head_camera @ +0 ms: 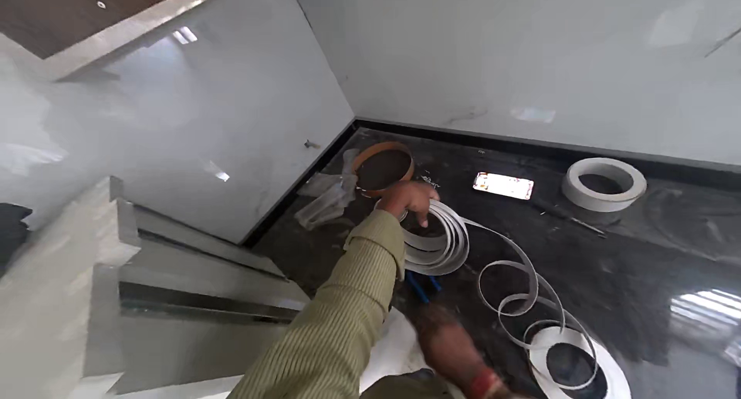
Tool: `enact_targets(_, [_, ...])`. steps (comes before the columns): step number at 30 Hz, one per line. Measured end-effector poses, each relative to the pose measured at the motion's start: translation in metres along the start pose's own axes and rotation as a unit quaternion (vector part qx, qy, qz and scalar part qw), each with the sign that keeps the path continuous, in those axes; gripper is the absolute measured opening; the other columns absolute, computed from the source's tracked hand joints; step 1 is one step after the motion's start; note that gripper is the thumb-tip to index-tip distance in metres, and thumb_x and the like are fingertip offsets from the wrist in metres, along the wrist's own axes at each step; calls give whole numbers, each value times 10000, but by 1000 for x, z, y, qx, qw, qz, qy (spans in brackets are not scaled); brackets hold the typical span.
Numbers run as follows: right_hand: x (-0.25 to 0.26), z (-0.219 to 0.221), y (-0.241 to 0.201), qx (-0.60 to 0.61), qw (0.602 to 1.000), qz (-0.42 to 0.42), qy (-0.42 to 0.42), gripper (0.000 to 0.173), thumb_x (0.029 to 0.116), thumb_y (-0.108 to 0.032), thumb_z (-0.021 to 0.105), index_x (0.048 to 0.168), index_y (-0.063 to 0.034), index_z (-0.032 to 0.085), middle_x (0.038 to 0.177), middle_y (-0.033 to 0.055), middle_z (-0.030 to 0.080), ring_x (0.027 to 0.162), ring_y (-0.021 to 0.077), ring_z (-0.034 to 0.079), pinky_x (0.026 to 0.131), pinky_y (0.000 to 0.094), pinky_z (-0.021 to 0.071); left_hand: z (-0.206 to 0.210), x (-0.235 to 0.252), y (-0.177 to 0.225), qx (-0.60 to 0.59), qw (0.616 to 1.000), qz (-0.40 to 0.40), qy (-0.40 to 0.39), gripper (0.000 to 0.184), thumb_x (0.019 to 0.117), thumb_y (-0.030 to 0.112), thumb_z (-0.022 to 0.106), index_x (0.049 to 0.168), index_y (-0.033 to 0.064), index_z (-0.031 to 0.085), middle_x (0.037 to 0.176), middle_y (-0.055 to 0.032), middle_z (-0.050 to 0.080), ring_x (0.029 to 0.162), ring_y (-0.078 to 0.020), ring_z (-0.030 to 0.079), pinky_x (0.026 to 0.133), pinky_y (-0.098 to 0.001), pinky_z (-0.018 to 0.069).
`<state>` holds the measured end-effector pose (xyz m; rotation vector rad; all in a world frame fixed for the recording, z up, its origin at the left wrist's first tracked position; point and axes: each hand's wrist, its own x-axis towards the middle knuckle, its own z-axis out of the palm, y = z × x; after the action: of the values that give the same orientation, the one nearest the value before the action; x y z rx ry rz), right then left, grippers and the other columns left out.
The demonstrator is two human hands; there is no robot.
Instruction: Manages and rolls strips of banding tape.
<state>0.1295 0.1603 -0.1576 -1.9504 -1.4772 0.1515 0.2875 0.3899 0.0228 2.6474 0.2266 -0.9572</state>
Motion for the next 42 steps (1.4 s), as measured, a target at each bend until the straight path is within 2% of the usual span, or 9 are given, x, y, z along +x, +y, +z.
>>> enact_targets(7, [94, 46, -38, 193, 962, 92, -172, 531, 1007, -184, 600, 1472, 52, 497, 1622, 318, 275, 1527, 539, 120, 1253, 620, 80, -4, -58, 47, -22, 996, 57, 71, 328, 779, -21, 833, 1074, 11, 693, 1021, -175, 679, 933, -309, 648, 836, -528, 527])
enact_targets(9, [114, 47, -28, 138, 966, 116, -188, 638, 1015, -311, 585, 1586, -104, 388, 1699, 213, 139, 1553, 503, 8, 1235, 649, 11, 2, -66, 53, -2, 995, 66, 77, 286, 806, -36, 797, 1070, 21, 700, 1029, -165, 686, 955, -303, 655, 858, -521, 532])
enact_targets(15, [77, 92, 15, 44, 986, 156, -47, 621, 913, -479, 652, 1509, -381, 506, 1607, 64, 434, 1447, 390, 416, 1128, 717, 288, 15, -81, 66, 66, 990, 87, 94, 233, 807, -29, 811, 1003, 60, 722, 1014, -115, 695, 950, -276, 664, 863, -503, 546])
enact_targets(21, [12, 45, 46, -25, 952, 293, 87, 562, 897, -501, 666, 1425, -316, 617, 1473, 89, 586, 1430, 433, 428, 1138, 783, 180, 15, -65, 106, 70, 986, 122, 86, 267, 817, 70, 855, 1047, 91, 723, 1016, -83, 694, 955, -242, 656, 870, -477, 539])
enact_targets(26, [-51, 5, 81, -32, 901, 407, 143, 444, 922, -452, 651, 1252, -168, 735, 1311, 136, 683, 1247, 387, 616, 1008, 649, 475, 21, -40, 142, 113, 980, 154, 56, 282, 832, 111, 848, 1076, 70, 714, 1055, -114, 682, 994, -287, 646, 903, -521, 520])
enact_targets(32, [-113, -43, 107, -62, 862, 486, 129, 589, 954, -591, 524, 1460, -295, 583, 1536, 86, 527, 1491, 417, 348, 1118, 723, 304, 32, -30, 166, 123, 979, 163, 22, 296, 848, 76, 827, 1120, 49, 714, 1118, -130, 683, 1070, -295, 641, 966, -520, 505])
enact_targets(35, [-130, -73, 88, -3, 865, 493, 89, 708, 967, -639, 517, 1550, -239, 469, 1564, 134, 481, 1474, 392, 388, 1142, 678, 322, 47, -29, 167, 127, 961, 239, 63, 264, 806, 3, 821, 1055, 47, 743, 1086, -138, 682, 1074, -311, 639, 962, -528, 513])
enact_targets(39, [-172, -103, 18, 14, 872, 475, 115, 303, 962, -253, 624, 1203, -116, 746, 1191, 149, 727, 1096, 376, 693, 888, 618, 551, 75, -30, 165, 132, 949, 281, 62, 330, 767, -54, 795, 1067, 81, 761, 1126, -143, 664, 1136, -345, 605, 960, -539, 519])
enact_targets(42, [-206, -143, -13, 3, 881, 378, 285, 190, 927, -167, 659, 1040, -89, 790, 944, 75, 771, 850, 241, 751, 763, 503, 623, 90, -35, 162, 120, 946, 294, 68, 336, 745, -97, 776, 1031, 79, 764, 1109, -132, 658, 1111, -337, 601, 940, -511, 525])
